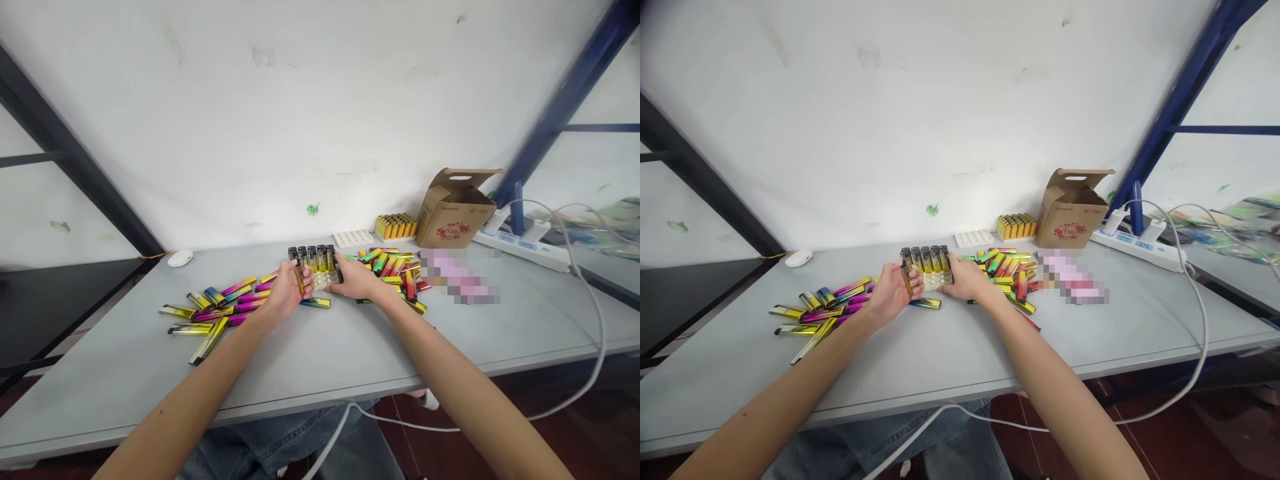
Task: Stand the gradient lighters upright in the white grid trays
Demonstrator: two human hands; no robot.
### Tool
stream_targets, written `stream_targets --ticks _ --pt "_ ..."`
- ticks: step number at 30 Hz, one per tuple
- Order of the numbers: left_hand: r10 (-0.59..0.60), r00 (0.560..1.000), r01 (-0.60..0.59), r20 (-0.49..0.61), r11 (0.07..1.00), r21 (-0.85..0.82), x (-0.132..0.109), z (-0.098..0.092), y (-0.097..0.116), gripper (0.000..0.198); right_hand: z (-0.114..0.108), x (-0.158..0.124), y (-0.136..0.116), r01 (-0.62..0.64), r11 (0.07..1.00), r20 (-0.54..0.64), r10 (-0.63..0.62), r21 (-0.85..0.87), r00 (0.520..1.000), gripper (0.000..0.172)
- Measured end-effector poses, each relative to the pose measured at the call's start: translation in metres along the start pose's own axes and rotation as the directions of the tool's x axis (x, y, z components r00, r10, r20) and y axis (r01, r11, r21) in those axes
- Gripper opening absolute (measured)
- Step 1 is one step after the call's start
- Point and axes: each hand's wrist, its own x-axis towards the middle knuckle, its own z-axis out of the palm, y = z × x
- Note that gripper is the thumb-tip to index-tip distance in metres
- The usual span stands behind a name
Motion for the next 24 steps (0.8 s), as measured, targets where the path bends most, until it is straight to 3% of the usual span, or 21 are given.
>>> stream_targets --ticks 19,24 --pt "0.032 0.996 -0.026 0.079 0.997 -0.075 -0.004 -0.009 0.009 0.035 0.000 0.000 0.001 0.006 1.000 0.014 -0.005 -0.003 1.000 0.064" --pt "0.152 0.988 -0.149 0.035 0.986 -0.079 -0.004 -0.017 0.021 0.047 0.005 0.002 0.005 0.013 1.000 0.014 -0.013 0.009 1.000 0.066"
